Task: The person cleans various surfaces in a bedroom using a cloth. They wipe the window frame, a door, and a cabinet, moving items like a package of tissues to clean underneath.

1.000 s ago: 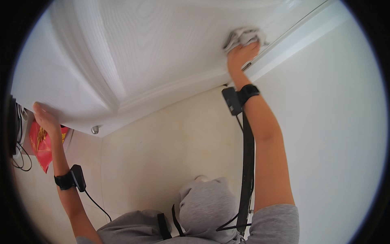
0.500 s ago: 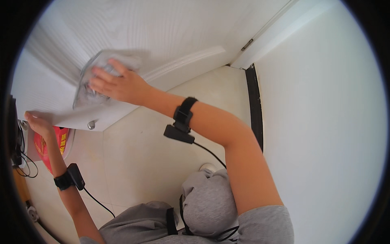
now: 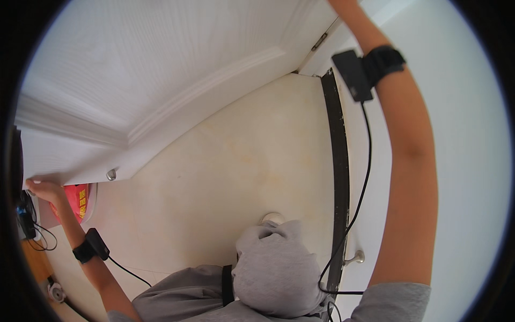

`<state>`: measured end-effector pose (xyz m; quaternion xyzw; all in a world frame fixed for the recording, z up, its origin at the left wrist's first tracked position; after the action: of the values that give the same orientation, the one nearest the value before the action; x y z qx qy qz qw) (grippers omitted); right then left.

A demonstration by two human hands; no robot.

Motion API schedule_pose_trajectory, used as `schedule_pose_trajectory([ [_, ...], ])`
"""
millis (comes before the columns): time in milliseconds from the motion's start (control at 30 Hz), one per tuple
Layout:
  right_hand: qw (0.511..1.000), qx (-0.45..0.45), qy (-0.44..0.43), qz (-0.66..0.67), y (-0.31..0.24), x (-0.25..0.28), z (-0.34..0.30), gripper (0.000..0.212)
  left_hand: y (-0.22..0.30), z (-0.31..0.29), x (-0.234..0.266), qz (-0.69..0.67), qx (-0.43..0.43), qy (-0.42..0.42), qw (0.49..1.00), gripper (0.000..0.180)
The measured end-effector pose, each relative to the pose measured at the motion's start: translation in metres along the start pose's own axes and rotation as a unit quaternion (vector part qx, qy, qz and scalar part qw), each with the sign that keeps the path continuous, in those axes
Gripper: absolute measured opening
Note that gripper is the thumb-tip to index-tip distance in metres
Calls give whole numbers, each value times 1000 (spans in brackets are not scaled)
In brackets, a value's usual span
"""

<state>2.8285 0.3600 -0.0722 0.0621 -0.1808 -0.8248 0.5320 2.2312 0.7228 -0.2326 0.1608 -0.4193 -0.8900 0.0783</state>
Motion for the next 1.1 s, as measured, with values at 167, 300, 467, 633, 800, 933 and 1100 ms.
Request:
schedule_pose_trajectory([
  [167, 997, -52, 36, -41, 19, -6, -34, 55, 23, -11, -10, 33, -8, -2, 999, 54],
  [300, 994, -110, 6, -21, -14, -13, -116, 56, 30, -11, -16, 64, -35, -30, 997, 51],
  [467, 900, -420, -116, 23, -83, -38, -257, 43, 26, -14, -14, 76, -43, -23, 996, 54],
  [633, 478, -852, -30, 213, -146, -78, -345, 56, 35, -24, -11, 160, -43, 7, 986, 48],
  [800, 53, -957, -60, 279, -316, -69, -343, 60, 41, -26, -15, 139, -54, -2, 989, 42],
  [933, -77, -942, -149, 290, -468, -53, -327, 66, 38, -24, -16, 146, -90, -25, 985, 40],
  [1100, -162, -901, -176, 363, -517, -47, -296, 72, 48, -20, -11, 239, -197, -35, 950, 43],
])
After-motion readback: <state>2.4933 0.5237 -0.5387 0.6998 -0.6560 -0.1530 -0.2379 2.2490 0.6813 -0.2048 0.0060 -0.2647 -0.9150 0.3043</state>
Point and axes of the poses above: each hand's wrist, its own z-axis towards the middle knuckle, its own x-axis out of the back of the hand, y = z × x, the point moved 9 cm from there along z, towards the middle knuckle, and after that the axes turned 6 degrees about y, right-handed, at the moved point
